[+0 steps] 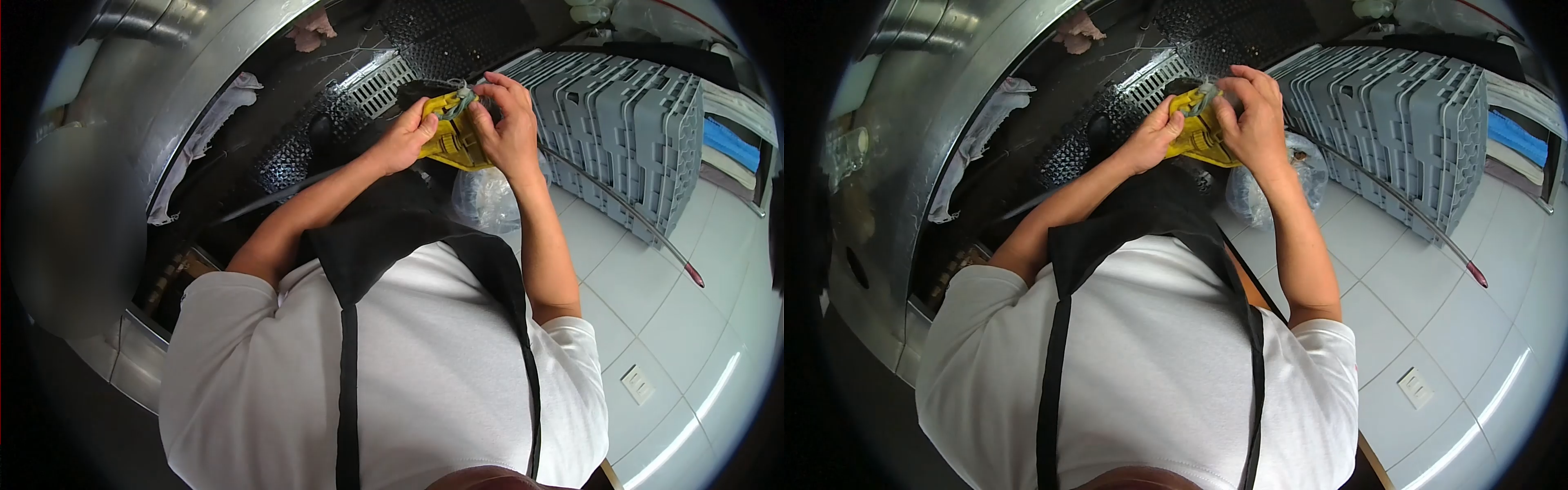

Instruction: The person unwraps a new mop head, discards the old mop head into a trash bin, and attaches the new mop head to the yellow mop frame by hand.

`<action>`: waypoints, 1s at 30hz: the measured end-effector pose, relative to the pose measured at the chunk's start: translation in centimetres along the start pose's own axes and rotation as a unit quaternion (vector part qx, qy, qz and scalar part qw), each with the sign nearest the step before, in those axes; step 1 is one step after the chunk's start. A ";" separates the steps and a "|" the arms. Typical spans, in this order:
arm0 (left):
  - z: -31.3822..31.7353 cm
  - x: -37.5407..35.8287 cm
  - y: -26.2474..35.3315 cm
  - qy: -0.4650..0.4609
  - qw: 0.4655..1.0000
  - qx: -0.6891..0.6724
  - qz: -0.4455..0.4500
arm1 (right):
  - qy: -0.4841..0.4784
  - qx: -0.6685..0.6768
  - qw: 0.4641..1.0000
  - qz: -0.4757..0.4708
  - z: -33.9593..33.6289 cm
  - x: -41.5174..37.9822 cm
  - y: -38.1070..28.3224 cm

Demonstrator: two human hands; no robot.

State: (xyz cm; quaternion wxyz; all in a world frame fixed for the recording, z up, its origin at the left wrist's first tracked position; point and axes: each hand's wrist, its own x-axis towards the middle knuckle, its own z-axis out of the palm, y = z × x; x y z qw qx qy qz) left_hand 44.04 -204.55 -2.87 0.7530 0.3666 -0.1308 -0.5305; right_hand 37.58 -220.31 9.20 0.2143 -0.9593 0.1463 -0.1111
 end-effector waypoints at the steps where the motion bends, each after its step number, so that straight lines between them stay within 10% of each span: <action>1: 0.0 0.0 0.0 -0.003 1.000 0.000 0.000 | 0.004 0.001 1.000 0.002 0.2 -0.1 0.0; 7: 1.1 0.9 0.2 0.059 0.982 0.165 0.064 | 0.048 0.026 0.997 0.059 0.6 -2.0 0.5; 23: 0.4 2.4 -0.6 0.114 0.991 0.067 -0.001 | 0.106 -0.028 0.987 0.115 0.9 -2.3 -1.8; 26: 0.4 2.3 -0.7 0.117 0.986 0.115 0.023 | 0.093 0.195 0.935 0.282 3.1 -2.6 -4.4; 30: 1.1 1.6 0.5 0.078 0.984 0.156 0.043 | 0.144 0.516 0.736 0.414 4.5 -3.2 -5.0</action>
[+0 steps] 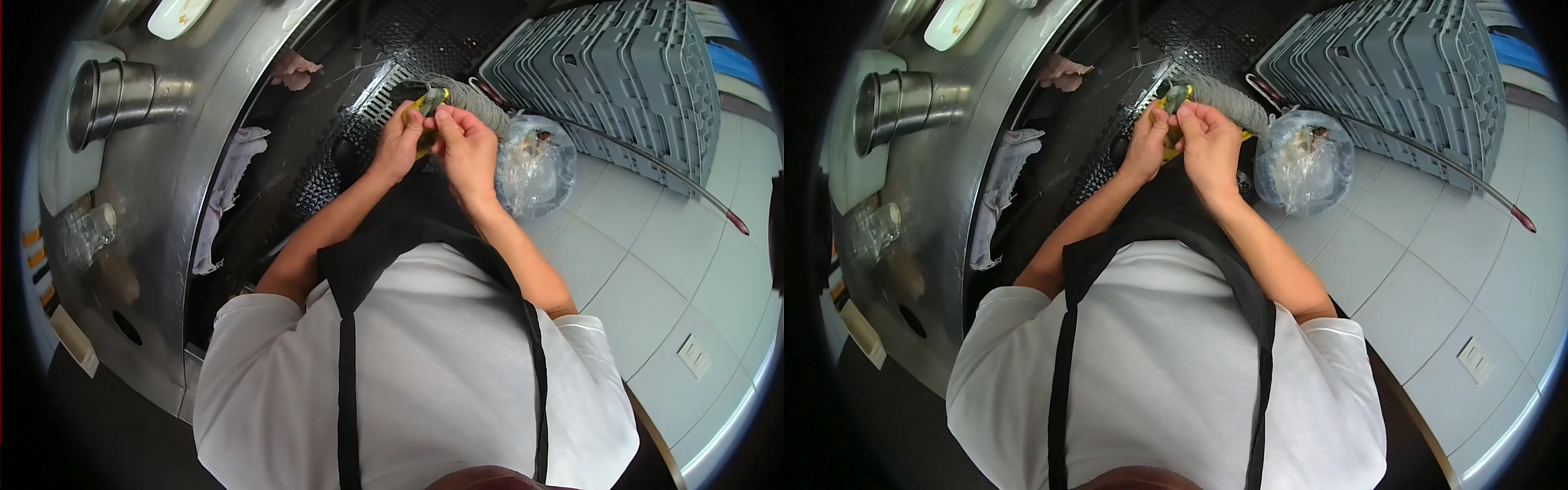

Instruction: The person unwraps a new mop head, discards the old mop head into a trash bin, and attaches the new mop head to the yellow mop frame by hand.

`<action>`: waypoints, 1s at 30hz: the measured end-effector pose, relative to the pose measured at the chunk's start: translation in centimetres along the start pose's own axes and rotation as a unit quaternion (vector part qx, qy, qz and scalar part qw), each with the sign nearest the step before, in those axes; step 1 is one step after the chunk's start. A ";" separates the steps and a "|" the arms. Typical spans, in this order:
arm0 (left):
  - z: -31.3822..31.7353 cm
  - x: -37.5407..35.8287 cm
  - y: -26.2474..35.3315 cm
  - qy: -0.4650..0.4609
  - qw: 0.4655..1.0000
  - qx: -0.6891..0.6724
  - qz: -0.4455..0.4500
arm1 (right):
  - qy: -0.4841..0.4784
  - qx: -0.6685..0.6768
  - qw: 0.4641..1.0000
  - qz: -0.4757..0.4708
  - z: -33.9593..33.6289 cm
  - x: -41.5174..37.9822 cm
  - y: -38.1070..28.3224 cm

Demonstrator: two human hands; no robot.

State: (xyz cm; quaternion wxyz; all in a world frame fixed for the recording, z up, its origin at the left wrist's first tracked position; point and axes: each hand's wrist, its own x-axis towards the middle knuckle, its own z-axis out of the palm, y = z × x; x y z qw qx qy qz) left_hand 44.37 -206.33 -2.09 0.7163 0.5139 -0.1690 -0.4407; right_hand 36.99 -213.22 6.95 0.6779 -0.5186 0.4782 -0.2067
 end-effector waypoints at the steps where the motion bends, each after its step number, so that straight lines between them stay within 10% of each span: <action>1: 0.1 -0.1 0.1 -0.003 1.000 0.015 0.008 | 0.015 0.023 1.000 0.002 0.2 -0.8 0.5; 19: -1.3 -1.7 0.9 -0.113 0.992 0.061 0.005 | 0.001 0.297 0.953 0.053 2.1 -2.8 1.1; 24: -1.6 -1.6 1.2 -0.133 0.984 0.078 0.086 | 0.076 0.194 0.978 -0.002 2.1 -2.6 1.4; 30: -1.5 -0.4 2.9 -0.135 0.965 -0.192 -0.118 | 0.114 0.176 0.977 -0.029 2.4 -2.2 1.9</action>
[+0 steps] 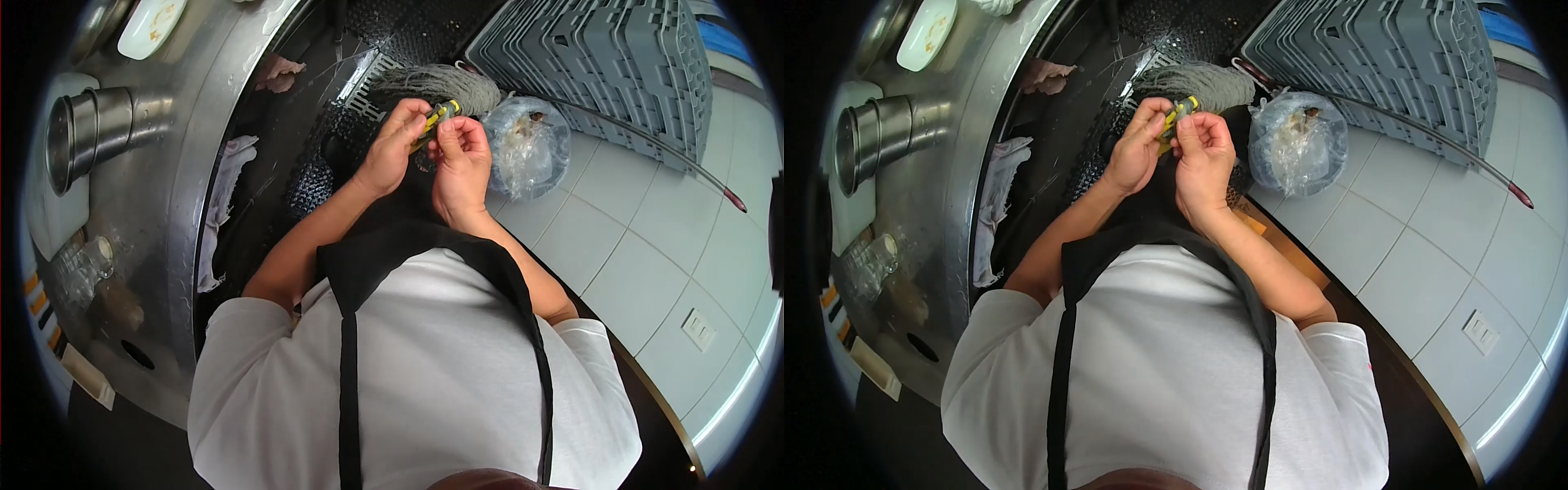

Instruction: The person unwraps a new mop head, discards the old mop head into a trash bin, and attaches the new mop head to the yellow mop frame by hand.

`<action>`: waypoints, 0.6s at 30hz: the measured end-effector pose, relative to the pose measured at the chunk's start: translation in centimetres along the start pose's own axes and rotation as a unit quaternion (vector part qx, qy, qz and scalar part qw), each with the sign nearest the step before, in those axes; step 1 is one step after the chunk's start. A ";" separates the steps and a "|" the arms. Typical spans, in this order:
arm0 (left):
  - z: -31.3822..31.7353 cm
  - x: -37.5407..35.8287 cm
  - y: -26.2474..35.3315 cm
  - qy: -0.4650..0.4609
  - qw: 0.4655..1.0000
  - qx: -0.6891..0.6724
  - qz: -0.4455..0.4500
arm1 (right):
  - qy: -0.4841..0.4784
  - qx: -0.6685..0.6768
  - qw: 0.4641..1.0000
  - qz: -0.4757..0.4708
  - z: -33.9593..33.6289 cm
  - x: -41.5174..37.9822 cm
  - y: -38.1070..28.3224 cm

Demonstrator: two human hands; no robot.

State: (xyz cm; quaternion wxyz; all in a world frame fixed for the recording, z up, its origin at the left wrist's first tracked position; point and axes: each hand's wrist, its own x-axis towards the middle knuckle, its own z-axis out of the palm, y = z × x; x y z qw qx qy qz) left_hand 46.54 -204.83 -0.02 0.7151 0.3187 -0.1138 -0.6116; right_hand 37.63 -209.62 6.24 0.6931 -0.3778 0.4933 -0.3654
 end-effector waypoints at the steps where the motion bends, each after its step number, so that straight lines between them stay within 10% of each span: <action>1: 0.0 0.2 0.7 -0.006 0.999 -0.034 -0.028 | -0.001 0.003 1.000 -0.004 0.1 0.1 0.1; 18: 1.3 2.9 4.2 -0.092 0.983 0.051 -0.149 | 0.065 0.124 0.988 0.061 0.7 0.3 -0.7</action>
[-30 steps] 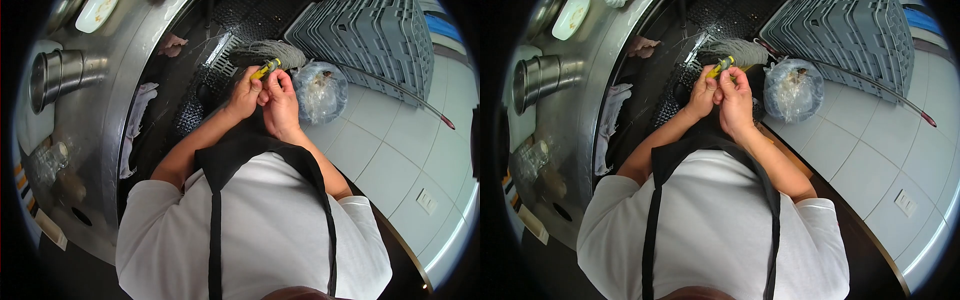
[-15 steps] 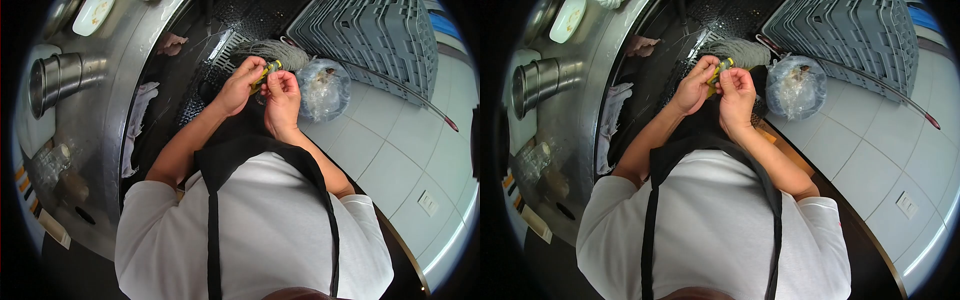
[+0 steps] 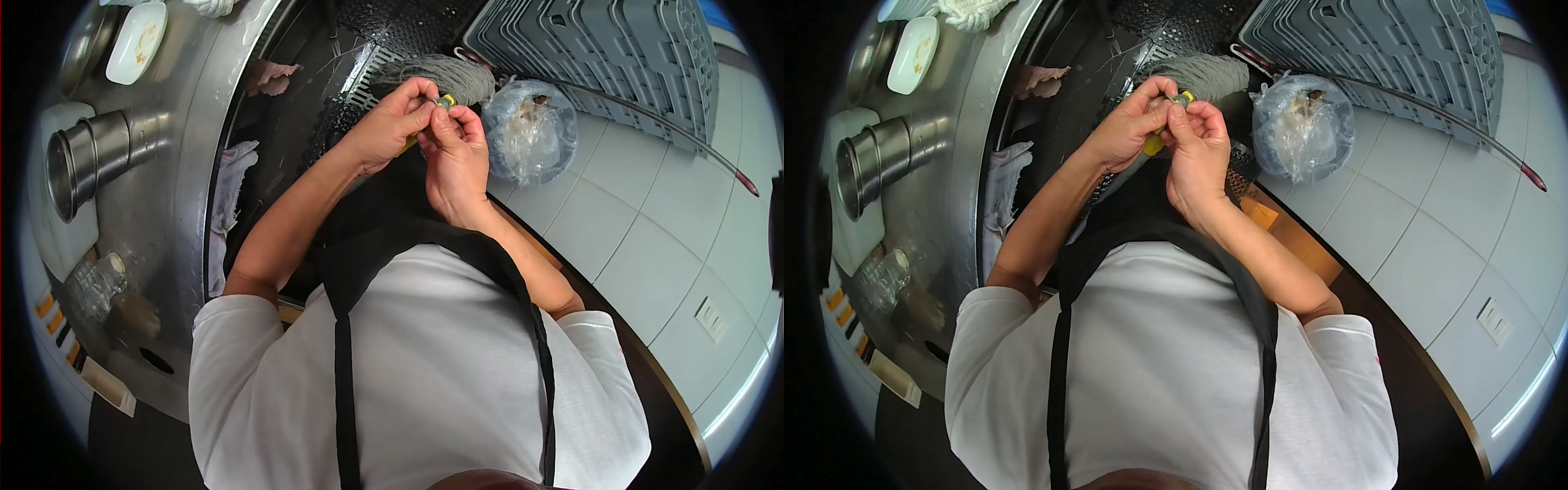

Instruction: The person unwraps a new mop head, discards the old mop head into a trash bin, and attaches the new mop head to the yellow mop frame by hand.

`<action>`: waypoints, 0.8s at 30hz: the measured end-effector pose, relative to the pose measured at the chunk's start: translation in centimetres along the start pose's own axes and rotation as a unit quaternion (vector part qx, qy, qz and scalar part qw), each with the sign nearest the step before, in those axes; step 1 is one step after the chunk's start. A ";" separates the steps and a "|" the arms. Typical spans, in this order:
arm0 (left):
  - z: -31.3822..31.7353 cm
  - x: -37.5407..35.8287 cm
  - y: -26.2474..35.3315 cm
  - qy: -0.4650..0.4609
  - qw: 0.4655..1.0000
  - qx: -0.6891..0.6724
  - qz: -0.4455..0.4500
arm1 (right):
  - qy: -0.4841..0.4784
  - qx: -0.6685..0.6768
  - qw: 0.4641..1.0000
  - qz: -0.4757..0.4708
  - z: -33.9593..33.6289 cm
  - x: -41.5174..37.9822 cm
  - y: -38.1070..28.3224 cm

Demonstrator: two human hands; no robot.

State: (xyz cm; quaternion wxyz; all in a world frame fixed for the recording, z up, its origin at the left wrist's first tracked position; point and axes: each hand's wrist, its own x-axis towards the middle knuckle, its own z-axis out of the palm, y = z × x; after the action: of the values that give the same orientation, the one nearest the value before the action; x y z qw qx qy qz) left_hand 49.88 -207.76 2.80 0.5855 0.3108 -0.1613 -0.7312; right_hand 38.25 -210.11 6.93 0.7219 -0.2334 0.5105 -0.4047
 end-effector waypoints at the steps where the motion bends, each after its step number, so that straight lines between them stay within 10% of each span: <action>1: -0.2 0.1 -0.2 0.002 1.000 0.010 -0.003 | 0.001 0.001 1.000 -0.003 -0.1 0.0 0.2; 16: -0.5 -0.7 -1.6 0.005 0.997 0.039 0.073 | -0.042 -0.059 0.983 -0.169 -0.6 -0.3 1.7; 24: 0.4 -0.2 -0.4 0.043 0.999 0.010 0.019 | -0.030 -0.097 0.991 -0.089 -1.0 0.1 0.8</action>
State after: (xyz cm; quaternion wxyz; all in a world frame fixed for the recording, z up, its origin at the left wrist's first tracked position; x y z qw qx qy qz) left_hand 49.35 -207.52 2.87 0.6025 0.3450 -0.1487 -0.7042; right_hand 37.58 -209.69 5.90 0.6719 -0.3590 0.5028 -0.4085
